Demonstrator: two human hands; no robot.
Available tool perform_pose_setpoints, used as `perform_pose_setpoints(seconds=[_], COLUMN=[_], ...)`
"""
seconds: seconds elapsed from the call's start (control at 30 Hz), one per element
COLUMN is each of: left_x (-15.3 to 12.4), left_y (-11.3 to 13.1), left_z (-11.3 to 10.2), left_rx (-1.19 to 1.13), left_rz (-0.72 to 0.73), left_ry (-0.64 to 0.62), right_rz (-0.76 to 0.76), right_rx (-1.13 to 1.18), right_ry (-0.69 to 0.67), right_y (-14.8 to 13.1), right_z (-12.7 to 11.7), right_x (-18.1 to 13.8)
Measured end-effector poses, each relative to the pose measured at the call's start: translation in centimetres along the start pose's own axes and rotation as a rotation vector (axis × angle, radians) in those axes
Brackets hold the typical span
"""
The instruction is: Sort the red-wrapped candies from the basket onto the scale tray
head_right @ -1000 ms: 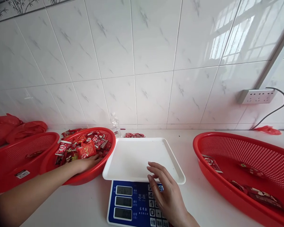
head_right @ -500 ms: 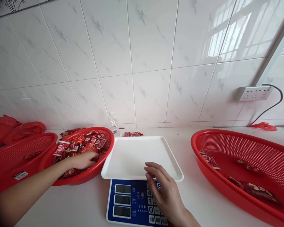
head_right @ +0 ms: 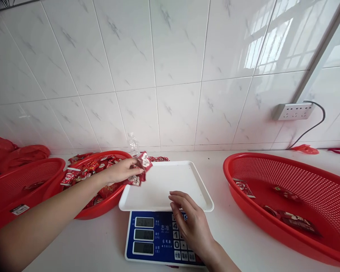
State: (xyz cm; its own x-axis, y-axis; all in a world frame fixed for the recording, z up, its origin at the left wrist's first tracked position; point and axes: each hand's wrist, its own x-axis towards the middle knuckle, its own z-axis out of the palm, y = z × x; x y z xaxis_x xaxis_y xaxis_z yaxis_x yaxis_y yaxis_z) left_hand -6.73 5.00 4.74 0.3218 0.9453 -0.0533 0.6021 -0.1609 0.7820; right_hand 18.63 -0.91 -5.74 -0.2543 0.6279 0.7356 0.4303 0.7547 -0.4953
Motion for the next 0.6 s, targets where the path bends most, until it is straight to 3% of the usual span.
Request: perform_pose_setpoints(seconds=[0.23, 0.43, 0.53, 0.6], left_x=[0.6, 0.7, 1.4, 2.0], left_y=[-0.4, -0.7, -0.8, -1.4], left_z=[4.1, 6.3, 5.4, 4.0], left_rx=[0.496, 0.587, 0.522, 0.468], left_rz=[0.044, 0.08, 0.088, 0.119], left_ry=[-0.189, -0.375, -0.352, -0.192], right_rz=[0.029, 0.028, 0.048, 0.058], right_rx=[0.021, 0.011, 0.021, 0.024], right_ry=[0.025, 0.013, 0.013, 0.013], right_y=[-0.3, -0.2, -0.1, 0.0], right_z=[-0.4, -0.3, -0.3, -0.3], right_x=[0.1, 0.0, 0.0, 0.1])
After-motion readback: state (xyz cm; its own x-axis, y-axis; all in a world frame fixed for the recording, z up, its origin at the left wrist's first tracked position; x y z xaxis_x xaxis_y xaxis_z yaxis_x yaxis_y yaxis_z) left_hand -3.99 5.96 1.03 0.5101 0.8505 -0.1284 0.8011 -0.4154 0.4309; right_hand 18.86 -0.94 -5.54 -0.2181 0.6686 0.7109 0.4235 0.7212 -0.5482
